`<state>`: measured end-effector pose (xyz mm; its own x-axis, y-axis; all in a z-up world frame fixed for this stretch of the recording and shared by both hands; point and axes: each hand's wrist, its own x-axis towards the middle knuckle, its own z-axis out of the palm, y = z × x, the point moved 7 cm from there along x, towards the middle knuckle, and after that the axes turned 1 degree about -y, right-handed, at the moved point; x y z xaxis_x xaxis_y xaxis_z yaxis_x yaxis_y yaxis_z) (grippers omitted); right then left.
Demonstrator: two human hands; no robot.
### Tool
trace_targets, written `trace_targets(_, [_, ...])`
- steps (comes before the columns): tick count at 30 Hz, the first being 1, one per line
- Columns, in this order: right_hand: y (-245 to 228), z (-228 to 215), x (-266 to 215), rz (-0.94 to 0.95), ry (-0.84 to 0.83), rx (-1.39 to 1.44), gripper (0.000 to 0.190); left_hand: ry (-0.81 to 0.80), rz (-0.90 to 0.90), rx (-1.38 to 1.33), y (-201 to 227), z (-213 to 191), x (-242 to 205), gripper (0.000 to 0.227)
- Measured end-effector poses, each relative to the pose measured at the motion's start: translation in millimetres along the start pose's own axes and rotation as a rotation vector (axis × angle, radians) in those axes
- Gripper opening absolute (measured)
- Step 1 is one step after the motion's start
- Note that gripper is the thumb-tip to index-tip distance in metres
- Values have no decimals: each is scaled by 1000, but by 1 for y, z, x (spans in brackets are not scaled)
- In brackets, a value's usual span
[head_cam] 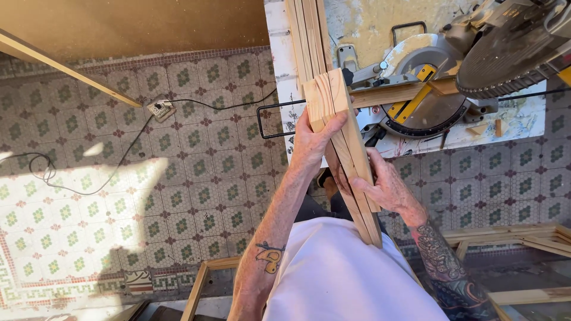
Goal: Cutting wooden slats to length using a miter saw in a workshop
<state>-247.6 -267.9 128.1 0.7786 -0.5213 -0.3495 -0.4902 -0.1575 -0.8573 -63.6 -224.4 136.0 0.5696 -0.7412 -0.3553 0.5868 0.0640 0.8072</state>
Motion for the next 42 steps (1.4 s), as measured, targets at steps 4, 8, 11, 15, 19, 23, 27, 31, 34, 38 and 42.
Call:
trace_targets(4, [0, 2, -1, 21, 1, 20, 60, -43, -5, -37, 24, 15, -9, 58])
trace_targets(8, [3, 5, -2, 68, -20, 54, 60, -43, -21, -19, -17, -9, 6, 61])
trace_targets(11, [-1, 6, -1, 35, -9, 70, 67, -81, -39, -20, -10, -5, 1, 64])
trace_targets(15, [-9, 16, -10, -67, 81, 140, 82, -94, -46, -12, -19, -6, 7, 66])
trace_targets(19, [6, 20, -16, -148, 221, 236, 81, -125, -49, 1, -24, -1, 14, 66])
trace_targets(23, [17, 21, -13, -179, 276, 235, 76, -139, -116, -18, -42, -8, 26, 69])
trace_targets(27, [27, 22, -7, -195, 315, 259, 73, -140, -155, 12, -48, -9, 36, 67])
trace_targets(31, [32, 25, -7, -162, 315, 321, 70, -142, -192, 43, -60, -13, 42, 68])
trace_targets(34, [36, 27, -3, -140, 303, 352, 72, -151, -199, 55, -64, -15, 49, 69])
trace_targets(38, [35, 27, -2, -117, 281, 352, 82, -152, -210, 37, -70, -18, 52, 70])
trace_targets(42, [13, 26, 0, -115, 265, 328, 107, -142, -214, 39, -65, -19, 50, 71])
